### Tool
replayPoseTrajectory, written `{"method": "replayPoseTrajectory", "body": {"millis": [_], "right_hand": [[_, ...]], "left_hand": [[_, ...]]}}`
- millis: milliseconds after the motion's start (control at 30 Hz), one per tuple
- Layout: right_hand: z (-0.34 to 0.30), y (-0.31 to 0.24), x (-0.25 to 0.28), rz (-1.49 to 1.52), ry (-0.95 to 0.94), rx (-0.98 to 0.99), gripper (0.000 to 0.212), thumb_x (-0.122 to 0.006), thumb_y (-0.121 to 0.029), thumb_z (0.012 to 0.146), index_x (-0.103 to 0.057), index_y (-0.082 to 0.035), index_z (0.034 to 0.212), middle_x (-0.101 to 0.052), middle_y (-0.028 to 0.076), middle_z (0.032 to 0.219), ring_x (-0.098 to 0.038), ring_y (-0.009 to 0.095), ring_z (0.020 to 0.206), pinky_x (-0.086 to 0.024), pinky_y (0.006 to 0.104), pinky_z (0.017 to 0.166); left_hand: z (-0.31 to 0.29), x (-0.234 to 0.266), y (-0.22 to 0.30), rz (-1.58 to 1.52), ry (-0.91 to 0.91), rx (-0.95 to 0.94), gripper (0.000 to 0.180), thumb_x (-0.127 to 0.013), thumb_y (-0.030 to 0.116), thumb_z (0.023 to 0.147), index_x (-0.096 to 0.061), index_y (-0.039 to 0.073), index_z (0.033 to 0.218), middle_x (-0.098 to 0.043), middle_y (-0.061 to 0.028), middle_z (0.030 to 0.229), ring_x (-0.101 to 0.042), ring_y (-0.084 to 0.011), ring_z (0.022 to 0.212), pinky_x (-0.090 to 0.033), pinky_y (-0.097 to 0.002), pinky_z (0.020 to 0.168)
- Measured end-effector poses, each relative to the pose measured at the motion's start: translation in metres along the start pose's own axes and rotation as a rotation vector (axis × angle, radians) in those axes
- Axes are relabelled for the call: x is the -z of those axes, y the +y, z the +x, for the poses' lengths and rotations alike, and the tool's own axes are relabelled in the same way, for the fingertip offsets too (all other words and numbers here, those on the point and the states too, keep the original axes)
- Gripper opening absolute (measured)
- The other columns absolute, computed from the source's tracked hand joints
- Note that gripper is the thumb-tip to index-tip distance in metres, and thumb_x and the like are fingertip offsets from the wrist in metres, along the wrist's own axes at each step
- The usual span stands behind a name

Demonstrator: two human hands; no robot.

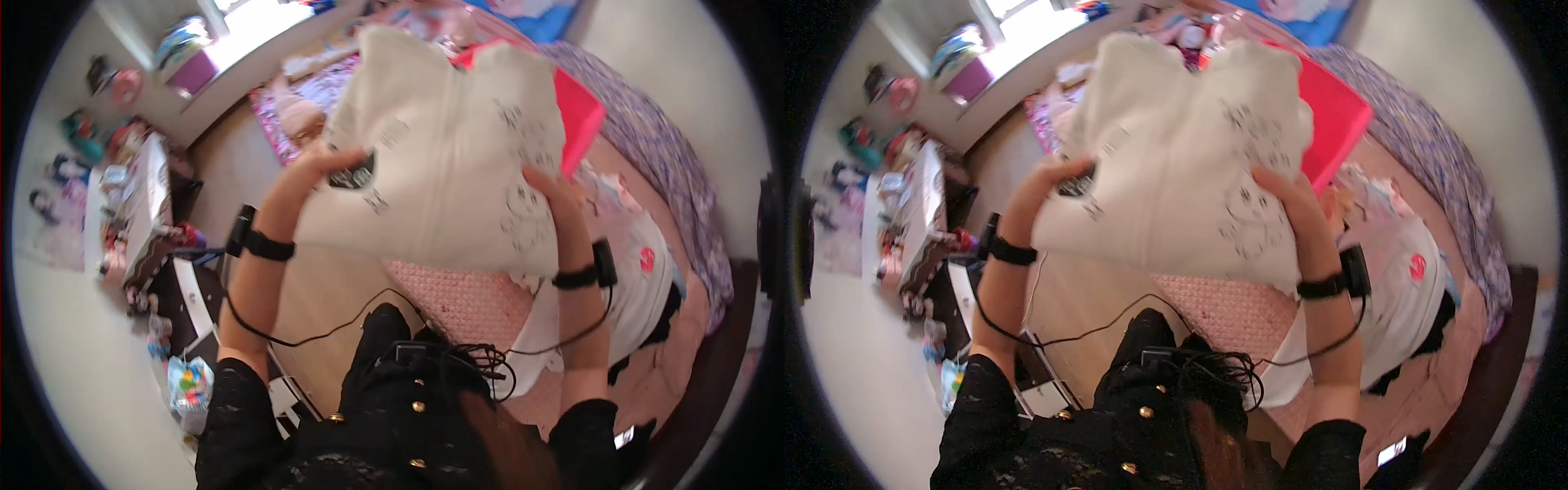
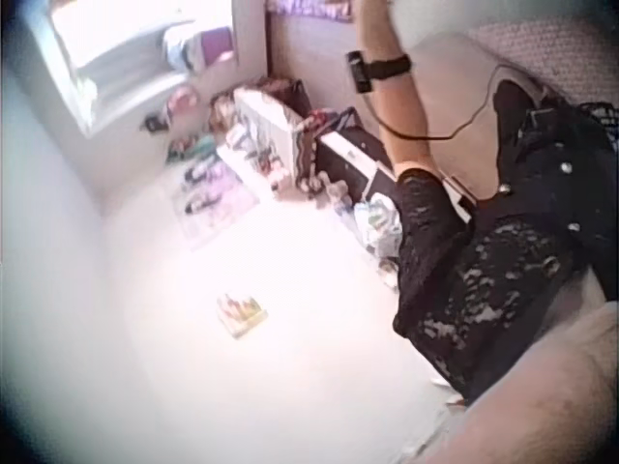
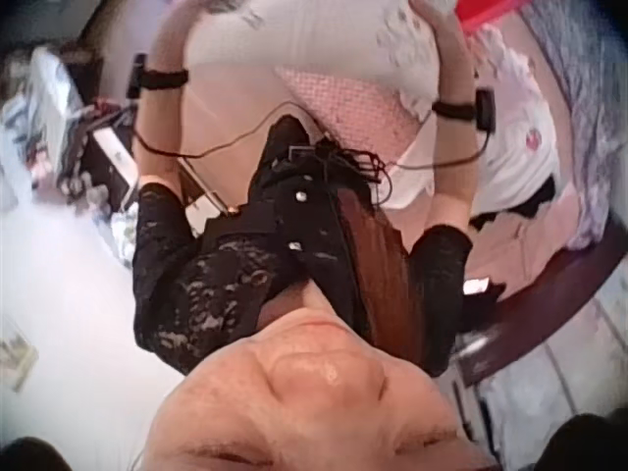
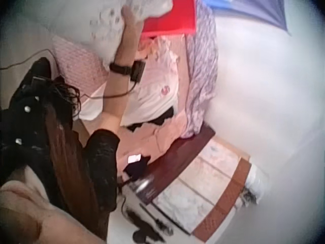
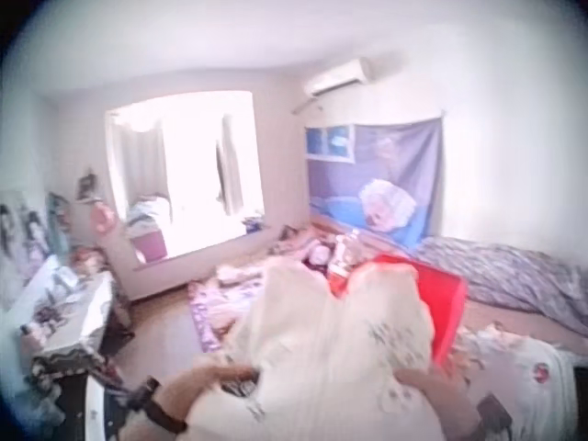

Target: Folding various garments and placing them in a container

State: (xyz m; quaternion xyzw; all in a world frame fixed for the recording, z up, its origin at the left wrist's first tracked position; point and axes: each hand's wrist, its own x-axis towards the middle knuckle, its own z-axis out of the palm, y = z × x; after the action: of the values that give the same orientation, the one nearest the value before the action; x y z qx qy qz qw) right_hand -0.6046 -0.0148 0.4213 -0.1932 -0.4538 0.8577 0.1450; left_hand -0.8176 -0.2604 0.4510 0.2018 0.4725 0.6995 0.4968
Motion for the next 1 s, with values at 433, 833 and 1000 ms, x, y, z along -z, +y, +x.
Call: {"method": "replayPoseTrajectory", "body": {"millis": [433, 833, 1000], "right_hand": [[0.170, -0.037, 0.074, 0.071, 0.383, 0.200, 0.036, -0.058, -0.019, 0.088, -0.052, 0.002, 0.117, -0.064, 0.012, 0.103, -0.065, 0.019, 0.086, -0.056, 0.0311, 0.073], [0.213, 0.051, 0.191, 0.184, 0.569, -0.391, 0.033, -0.056, -0.009, 0.086, -0.053, 0.004, 0.116, -0.065, 0.018, 0.100, -0.066, 0.027, 0.083, -0.055, 0.0390, 0.074], [0.234, 0.047, 0.215, -0.266, 0.624, -0.544, 0.029, -0.063, -0.004, 0.081, -0.060, 0.004, 0.109, -0.066, 0.016, 0.095, -0.066, 0.025, 0.079, -0.053, 0.0371, 0.069]], "left_hand": [[0.351, 0.045, 0.060, 0.272, -0.281, 0.407, 0.024, -0.063, 0.019, 0.085, -0.060, 0.002, 0.101, -0.068, -0.0086, 0.087, -0.067, -0.0148, 0.066, -0.057, -0.0275, 0.060], [0.426, 0.089, -0.117, 0.436, -0.270, 0.856, 0.020, -0.056, 0.013, 0.089, -0.059, -0.001, 0.102, -0.066, -0.0108, 0.092, -0.065, -0.0200, 0.079, -0.055, -0.0360, 0.072], [0.380, 0.068, -0.131, 0.183, 0.036, 0.966, 0.026, -0.045, 0.002, 0.092, -0.048, -0.007, 0.116, -0.060, -0.0167, 0.107, -0.063, -0.0269, 0.092, -0.053, -0.0415, 0.081]]}}
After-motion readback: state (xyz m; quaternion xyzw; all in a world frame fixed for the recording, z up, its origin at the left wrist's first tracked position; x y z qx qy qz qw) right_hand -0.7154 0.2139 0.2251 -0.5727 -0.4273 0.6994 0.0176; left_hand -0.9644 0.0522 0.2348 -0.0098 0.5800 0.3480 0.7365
